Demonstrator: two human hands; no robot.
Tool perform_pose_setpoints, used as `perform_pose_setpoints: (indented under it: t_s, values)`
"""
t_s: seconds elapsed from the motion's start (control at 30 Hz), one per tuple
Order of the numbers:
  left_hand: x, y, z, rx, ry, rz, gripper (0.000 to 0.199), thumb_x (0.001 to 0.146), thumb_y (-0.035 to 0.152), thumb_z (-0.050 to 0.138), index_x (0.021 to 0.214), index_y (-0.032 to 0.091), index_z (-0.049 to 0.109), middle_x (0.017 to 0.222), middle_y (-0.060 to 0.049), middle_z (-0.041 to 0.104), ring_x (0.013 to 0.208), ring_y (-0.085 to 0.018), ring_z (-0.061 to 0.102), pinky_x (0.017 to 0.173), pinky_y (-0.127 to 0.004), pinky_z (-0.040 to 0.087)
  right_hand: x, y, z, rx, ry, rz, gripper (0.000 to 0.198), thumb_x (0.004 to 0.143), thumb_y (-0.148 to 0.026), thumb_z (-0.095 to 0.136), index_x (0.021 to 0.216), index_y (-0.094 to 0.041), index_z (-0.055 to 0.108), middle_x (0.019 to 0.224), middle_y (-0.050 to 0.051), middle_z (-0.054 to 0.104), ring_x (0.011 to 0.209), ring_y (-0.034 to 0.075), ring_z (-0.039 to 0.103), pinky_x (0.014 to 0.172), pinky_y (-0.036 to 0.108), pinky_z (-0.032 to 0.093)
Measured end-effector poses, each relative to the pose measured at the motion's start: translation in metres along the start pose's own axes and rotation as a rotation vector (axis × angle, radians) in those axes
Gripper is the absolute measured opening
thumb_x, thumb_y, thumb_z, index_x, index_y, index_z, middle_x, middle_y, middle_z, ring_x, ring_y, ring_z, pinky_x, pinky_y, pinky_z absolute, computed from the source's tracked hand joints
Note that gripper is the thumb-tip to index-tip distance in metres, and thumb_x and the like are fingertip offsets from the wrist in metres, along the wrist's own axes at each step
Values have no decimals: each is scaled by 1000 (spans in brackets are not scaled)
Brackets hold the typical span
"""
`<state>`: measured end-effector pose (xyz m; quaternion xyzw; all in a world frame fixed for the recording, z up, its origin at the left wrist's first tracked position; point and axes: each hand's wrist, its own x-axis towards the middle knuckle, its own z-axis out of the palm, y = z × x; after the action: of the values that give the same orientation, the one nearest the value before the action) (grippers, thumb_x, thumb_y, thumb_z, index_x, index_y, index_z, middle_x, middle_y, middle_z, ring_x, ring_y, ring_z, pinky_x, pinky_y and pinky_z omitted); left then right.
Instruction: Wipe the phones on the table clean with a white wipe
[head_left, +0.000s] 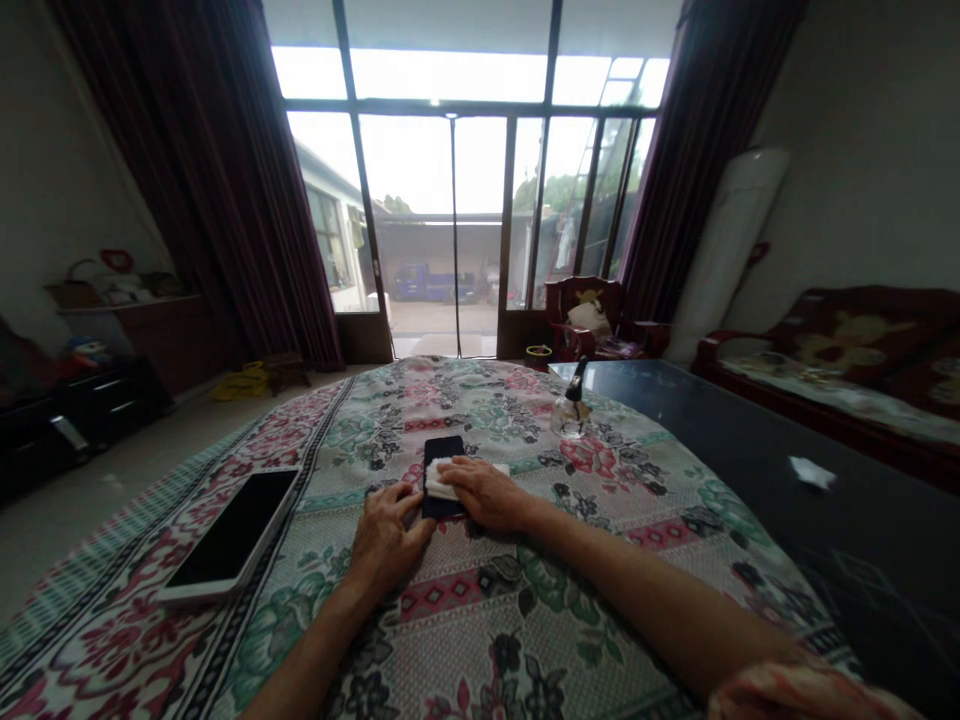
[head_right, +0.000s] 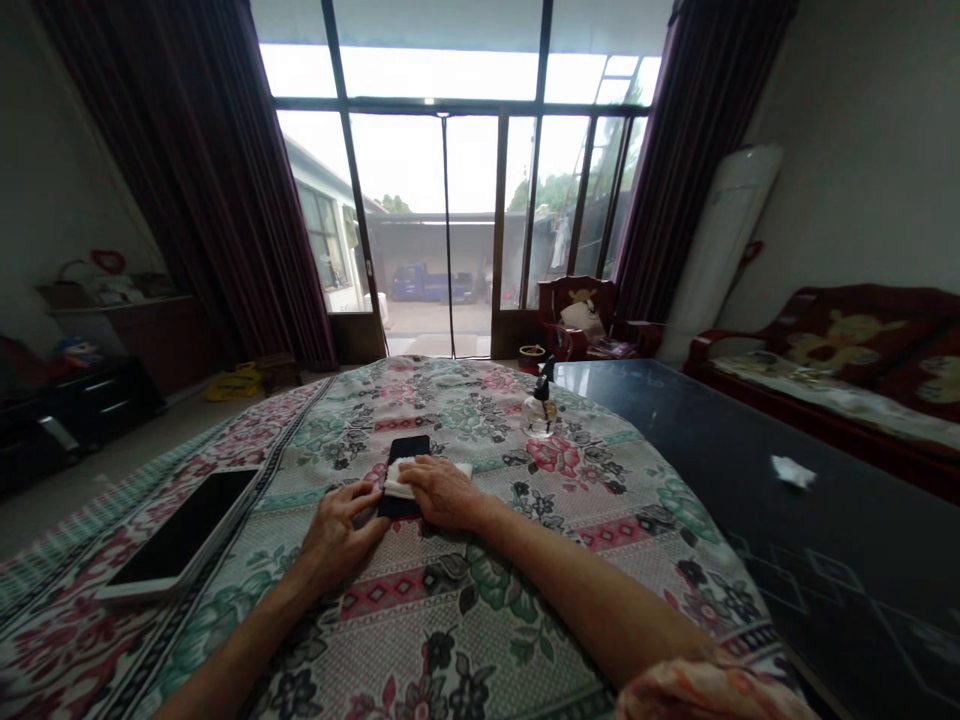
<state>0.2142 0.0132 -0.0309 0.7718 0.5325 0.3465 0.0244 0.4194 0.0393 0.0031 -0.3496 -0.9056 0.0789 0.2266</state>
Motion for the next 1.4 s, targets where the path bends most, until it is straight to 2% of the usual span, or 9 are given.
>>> perform_pose_setpoints:
  t_s: [0.27,0.47,0.63,0.8,0.97,1.07,1.13,1.27,1.4]
  values:
    - [0,3,0,22,5,2,28,74,31,68,100,24,75,112,-9,67,107,-29,58,96,-46,45,47,37,8,9,42,81,32,91,-9,39,112,-20,62,124,8,62,117,19,54,99,32,41]
    - [-1,3,-1,30,-5,-11,31,73,31,69,103,22,74,114,-9,67,108,-28,57,97,-45,45,65,43,11,-21,63,232,35,93,-11,38,116,-17,62,114,9,65,104,18,59,93,28,42]
    - [0,2,-1,28,1,-23,29,72,31,71,100,24,75,112,-7,68,107,-28,58,97,-44,45,57,32,11,-39,59,158,33,92,-12,41,113,-21,64,117,7,65,107,19,58,95,32,41]
    - [1,3,-3,15,-2,-26,26,72,31,70,96,24,76,112,-7,68,106,-29,58,96,-44,45,54,15,1,-38,-13,105,27,83,-12,51,98,-22,70,106,5,70,99,19,62,88,30,44]
    - [1,7,-7,6,-22,-9,21,74,32,67,92,25,77,109,-6,69,105,-27,59,95,-43,45,53,-4,-25,-19,-260,91,18,76,-25,65,91,-22,73,100,4,72,91,18,64,79,25,46]
    - [1,7,-7,1,-24,-8,23,75,32,67,95,25,76,110,-6,68,105,-28,59,95,-43,45,51,-15,-38,-21,-419,105,23,69,-28,71,92,-24,74,97,2,72,91,18,64,78,23,46]
    - [1,6,-6,0,-24,-11,28,75,34,67,100,24,74,110,-7,68,105,-28,59,94,-42,45,49,-21,-41,-40,-462,108,27,66,-28,74,93,-24,74,98,1,71,92,18,63,79,23,46]
    - [1,3,-3,5,-18,-8,33,76,35,65,106,22,71,111,-9,68,105,-28,59,94,-43,45,49,-20,-36,-80,-443,90,30,66,-25,74,96,-22,73,105,5,70,98,20,62,82,26,46]
    - [1,2,-1,18,-3,-8,34,74,33,67,106,20,70,113,-9,68,107,-29,58,95,-43,45,52,-3,-24,-45,-310,31,28,74,-18,66,101,-21,71,110,5,68,101,20,61,86,28,46]
